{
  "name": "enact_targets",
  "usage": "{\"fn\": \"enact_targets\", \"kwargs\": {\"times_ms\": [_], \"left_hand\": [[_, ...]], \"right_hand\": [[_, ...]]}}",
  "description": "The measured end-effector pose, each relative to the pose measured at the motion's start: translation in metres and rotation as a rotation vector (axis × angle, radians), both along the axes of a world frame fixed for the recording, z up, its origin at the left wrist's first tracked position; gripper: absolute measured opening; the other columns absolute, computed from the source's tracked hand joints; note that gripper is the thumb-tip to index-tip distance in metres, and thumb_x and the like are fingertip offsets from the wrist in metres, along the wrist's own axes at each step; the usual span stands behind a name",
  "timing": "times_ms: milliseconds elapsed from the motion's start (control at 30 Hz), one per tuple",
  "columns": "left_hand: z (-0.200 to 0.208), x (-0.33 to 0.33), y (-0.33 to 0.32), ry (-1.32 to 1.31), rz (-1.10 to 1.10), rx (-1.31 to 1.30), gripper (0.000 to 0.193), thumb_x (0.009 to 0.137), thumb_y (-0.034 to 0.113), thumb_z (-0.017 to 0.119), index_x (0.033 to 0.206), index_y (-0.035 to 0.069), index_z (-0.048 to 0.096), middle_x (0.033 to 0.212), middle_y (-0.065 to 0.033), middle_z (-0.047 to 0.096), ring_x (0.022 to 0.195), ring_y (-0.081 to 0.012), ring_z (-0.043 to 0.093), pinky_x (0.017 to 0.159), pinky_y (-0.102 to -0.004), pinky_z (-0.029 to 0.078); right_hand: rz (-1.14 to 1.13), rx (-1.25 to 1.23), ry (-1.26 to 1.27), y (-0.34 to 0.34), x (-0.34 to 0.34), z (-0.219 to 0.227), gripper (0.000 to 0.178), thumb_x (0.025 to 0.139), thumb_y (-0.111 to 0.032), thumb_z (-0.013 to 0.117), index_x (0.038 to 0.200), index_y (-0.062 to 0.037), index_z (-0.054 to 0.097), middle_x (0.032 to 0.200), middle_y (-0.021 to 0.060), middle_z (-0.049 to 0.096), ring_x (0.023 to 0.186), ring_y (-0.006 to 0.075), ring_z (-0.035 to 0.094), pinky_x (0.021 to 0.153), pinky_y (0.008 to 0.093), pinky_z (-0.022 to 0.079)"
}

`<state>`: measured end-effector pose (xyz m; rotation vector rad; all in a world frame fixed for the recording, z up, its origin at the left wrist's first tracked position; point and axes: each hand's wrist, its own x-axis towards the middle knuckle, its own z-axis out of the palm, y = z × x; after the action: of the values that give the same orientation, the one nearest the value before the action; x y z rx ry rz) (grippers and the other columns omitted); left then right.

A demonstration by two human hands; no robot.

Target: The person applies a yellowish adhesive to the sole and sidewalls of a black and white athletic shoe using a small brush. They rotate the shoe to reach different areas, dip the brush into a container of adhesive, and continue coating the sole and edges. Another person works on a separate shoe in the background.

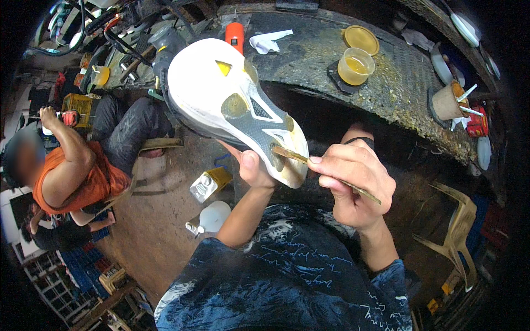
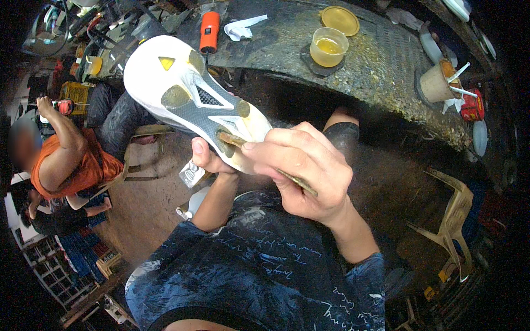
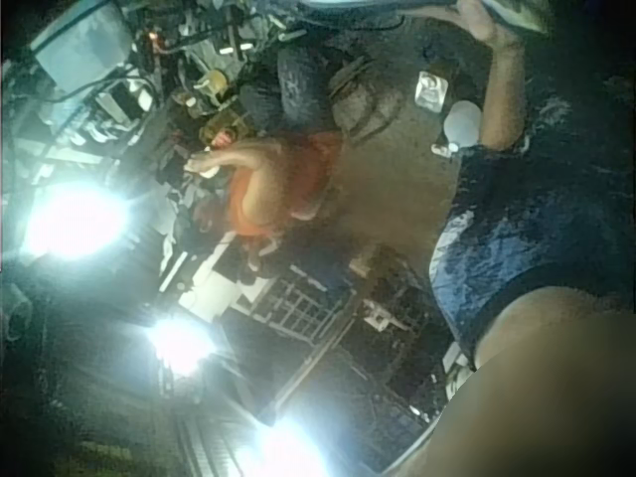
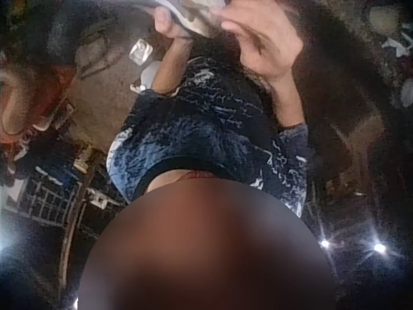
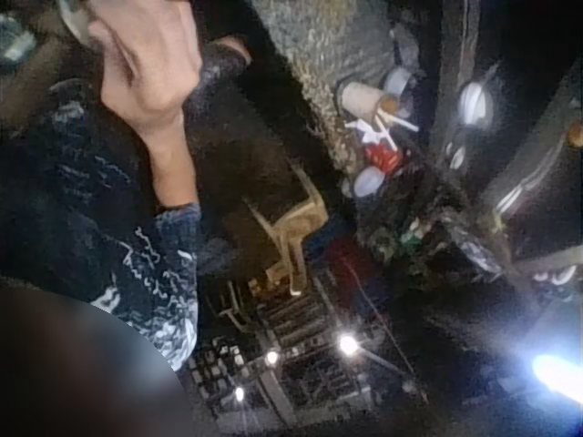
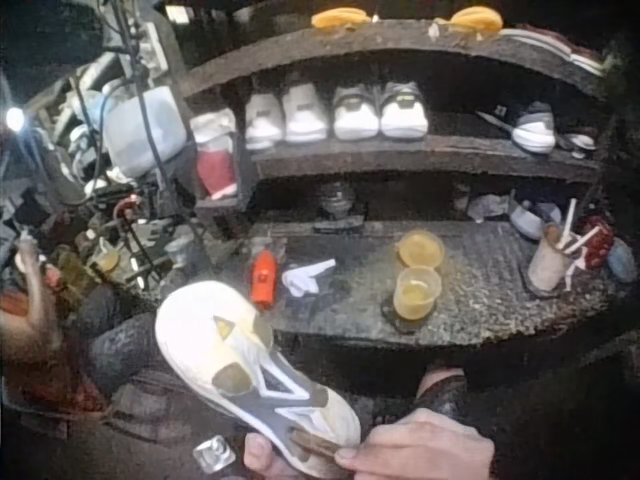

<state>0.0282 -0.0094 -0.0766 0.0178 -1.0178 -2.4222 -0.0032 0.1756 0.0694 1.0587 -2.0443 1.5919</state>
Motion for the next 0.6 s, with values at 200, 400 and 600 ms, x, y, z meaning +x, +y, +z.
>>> {"fn": "enact_targets", "kwargs": {"times_ms": [200, 400, 600], "left_hand": [[0.022, -0.01, 0.004, -0.106, 0.032, -0.036, 0.095, 0.089, 0.043, 0.061, 0.164, 0.011, 0.012, 0.142, -0.0196, 0.047, 0.127, -0.0302, 0.054, 0.11, -0.047, 0.045], [0.057, -0.01, 0.011, -0.252, 0.081, -0.064, 0.084, 0.093, 0.035, 0.062, 0.158, 0.009, 0.017, 0.135, -0.0183, 0.051, 0.12, -0.0271, 0.058, 0.106, -0.0429, 0.047], [0.07, -0.012, 0.013, -0.259, 0.062, -0.034, 0.077, 0.094, 0.031, 0.062, 0.155, 0.008, 0.022, 0.134, -0.0166, 0.052, 0.119, -0.0254, 0.058, 0.106, -0.0423, 0.047]], "right_hand": [[-0.013, -0.036, 0.003, -0.002, -0.005, -0.012, 0.024, 0.082, 0.002, 0.078, 0.107, 0.0026, 0.076, 0.095, 0.0177, 0.072, 0.073, 0.0279, 0.067, 0.063, 0.0361, 0.053], [-0.016, -0.061, -0.012, -0.003, -0.006, -0.02, 0.022, 0.085, -0.001, 0.078, 0.107, 0.0035, 0.075, 0.096, 0.018, 0.073, 0.075, 0.0277, 0.068, 0.065, 0.0362, 0.053], [-0.027, -0.088, -0.035, -0.005, -0.004, -0.021, 0.018, 0.089, -0.002, 0.077, 0.107, 0.0043, 0.075, 0.094, 0.0172, 0.075, 0.078, 0.0273, 0.069, 0.067, 0.0363, 0.053]]}}
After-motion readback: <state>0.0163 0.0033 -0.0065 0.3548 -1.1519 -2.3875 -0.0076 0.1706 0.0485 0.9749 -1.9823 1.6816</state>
